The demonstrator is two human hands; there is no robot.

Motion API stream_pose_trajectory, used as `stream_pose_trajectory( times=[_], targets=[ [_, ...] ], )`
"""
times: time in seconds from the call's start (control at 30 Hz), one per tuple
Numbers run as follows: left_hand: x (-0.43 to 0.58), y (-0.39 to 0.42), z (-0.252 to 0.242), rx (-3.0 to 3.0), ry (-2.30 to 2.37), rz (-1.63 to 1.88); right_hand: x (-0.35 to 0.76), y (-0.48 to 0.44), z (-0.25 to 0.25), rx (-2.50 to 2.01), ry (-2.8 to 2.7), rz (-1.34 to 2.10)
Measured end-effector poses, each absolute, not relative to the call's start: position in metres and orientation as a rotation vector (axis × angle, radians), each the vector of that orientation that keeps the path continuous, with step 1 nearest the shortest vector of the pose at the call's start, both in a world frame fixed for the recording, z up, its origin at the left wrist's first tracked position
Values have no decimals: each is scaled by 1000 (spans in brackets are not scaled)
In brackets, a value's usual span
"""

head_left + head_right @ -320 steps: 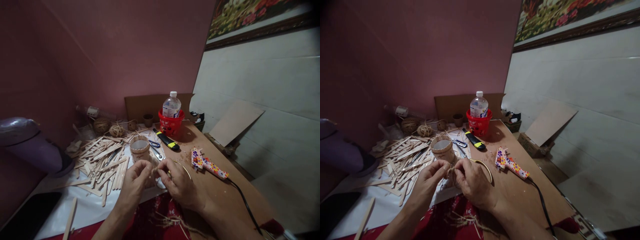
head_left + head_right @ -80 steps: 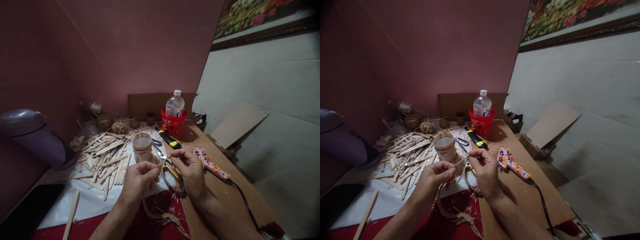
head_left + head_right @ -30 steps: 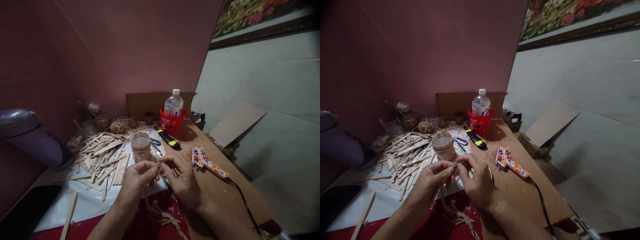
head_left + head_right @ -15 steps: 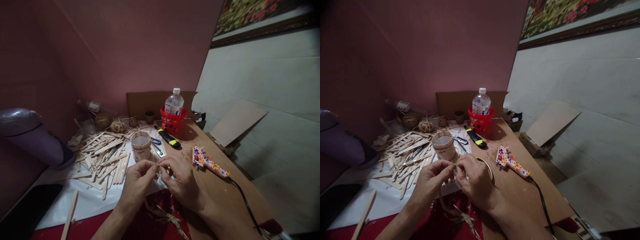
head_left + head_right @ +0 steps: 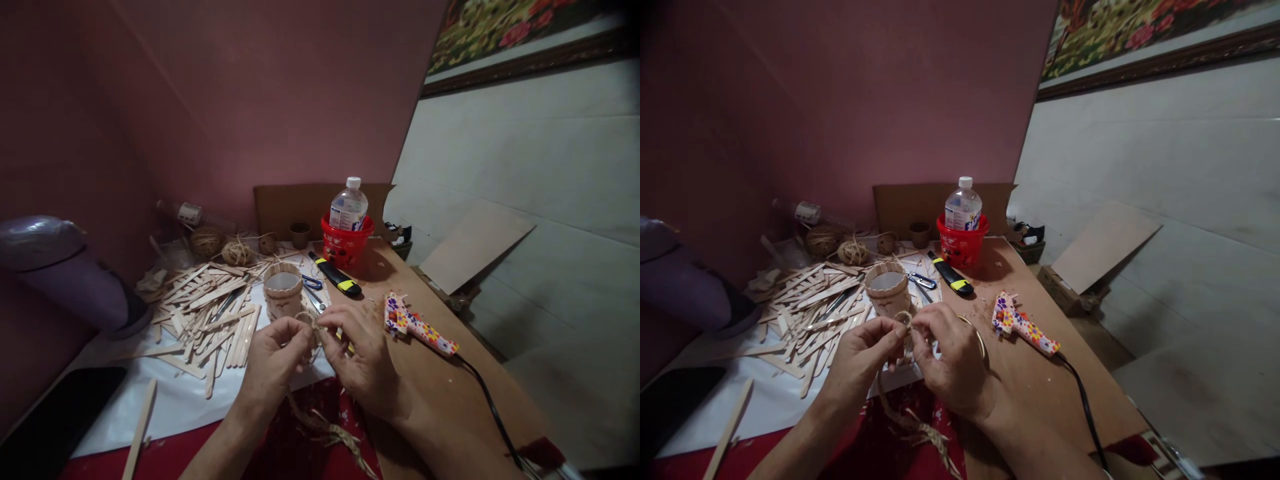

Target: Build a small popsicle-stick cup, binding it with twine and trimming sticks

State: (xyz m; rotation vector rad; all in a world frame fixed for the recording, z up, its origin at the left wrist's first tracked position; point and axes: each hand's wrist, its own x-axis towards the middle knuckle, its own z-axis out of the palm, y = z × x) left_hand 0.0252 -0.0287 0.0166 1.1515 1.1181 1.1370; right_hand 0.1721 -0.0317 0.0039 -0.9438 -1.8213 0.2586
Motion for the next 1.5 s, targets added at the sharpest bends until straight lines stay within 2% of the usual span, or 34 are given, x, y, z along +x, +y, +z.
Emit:
stream_pose_trajectory(
  times=[0.13, 0.43, 0.63, 1.23, 1.5],
  targets=[
    [27, -31, 20, 1221, 1112, 1146, 173, -31, 0, -959, -1892, 217],
    [27, -31, 19, 1077, 1000, 1134, 170, -32, 5, -912, -1667, 706],
    [26, -31, 19, 1104, 1005, 1133, 174, -31, 7, -843, -1649, 833],
    [25, -27, 14, 952, 912, 1127, 174, -30, 3, -1074, -1666, 821],
    [27, -28, 17, 977, 965, 1144, 173, -31, 10, -1045, -1705, 593]
  ],
)
